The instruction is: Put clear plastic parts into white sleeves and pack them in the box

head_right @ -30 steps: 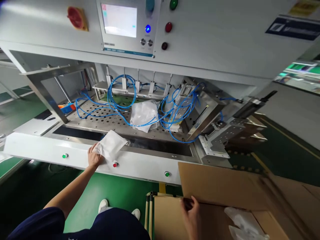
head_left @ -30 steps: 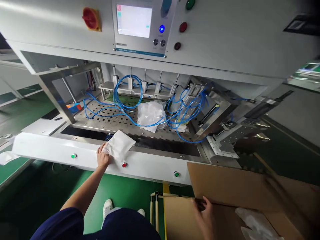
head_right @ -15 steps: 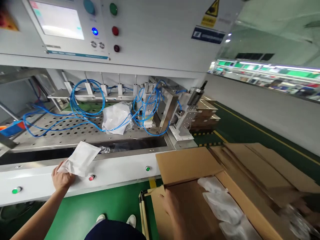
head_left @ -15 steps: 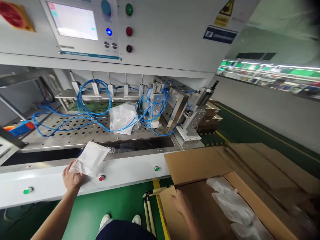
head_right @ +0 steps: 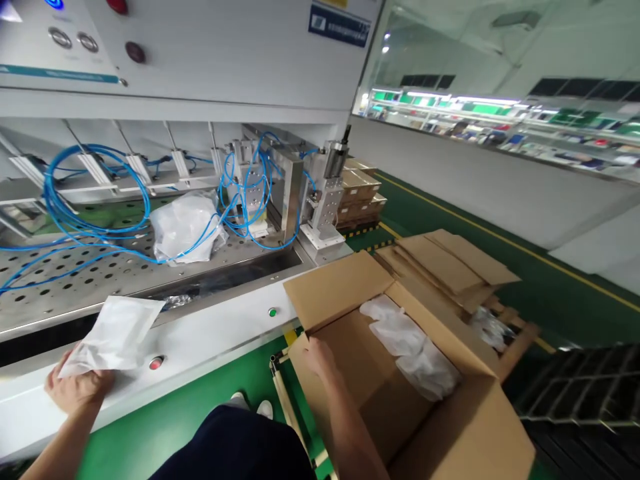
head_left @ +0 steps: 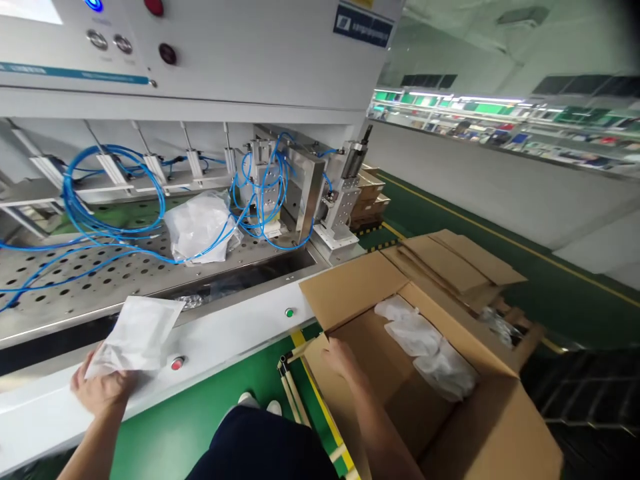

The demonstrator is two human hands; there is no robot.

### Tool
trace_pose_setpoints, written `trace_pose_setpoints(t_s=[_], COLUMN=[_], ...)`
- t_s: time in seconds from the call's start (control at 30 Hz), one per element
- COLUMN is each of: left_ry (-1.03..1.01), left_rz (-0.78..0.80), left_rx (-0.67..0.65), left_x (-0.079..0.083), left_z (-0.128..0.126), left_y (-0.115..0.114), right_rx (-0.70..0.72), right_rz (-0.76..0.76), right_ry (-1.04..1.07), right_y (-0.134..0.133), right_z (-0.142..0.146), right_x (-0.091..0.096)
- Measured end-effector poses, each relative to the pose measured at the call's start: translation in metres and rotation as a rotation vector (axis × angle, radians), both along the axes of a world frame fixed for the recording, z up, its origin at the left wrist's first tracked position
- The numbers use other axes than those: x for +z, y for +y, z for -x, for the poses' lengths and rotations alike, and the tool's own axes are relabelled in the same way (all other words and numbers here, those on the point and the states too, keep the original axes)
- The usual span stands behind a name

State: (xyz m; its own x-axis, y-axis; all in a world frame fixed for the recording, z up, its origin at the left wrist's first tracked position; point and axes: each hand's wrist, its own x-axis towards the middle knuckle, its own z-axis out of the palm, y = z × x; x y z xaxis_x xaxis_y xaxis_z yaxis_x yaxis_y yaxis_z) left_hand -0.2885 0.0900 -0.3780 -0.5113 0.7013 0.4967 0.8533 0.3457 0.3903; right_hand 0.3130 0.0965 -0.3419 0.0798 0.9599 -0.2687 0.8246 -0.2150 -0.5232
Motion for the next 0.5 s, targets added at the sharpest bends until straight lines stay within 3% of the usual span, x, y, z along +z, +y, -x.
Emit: trace_pose_setpoints(t_s=[0.23,0.5], left_ry=[-0.039,-0.018], left_rz=[-0.025,0.059], left_rx=[-0.037,0.028], left_x=[-0.005,-0.005], left_z=[0.004,0.0], left_y=[0.002,0.003], right_rx=[-0.018,-0.002], right_rz=[0.021,-0.014], right_ry=[-0.033,-0.021], right_y=[-0.001,0.0], right_z=[0.001,-0.002], right_x=[-0.003,-0.014])
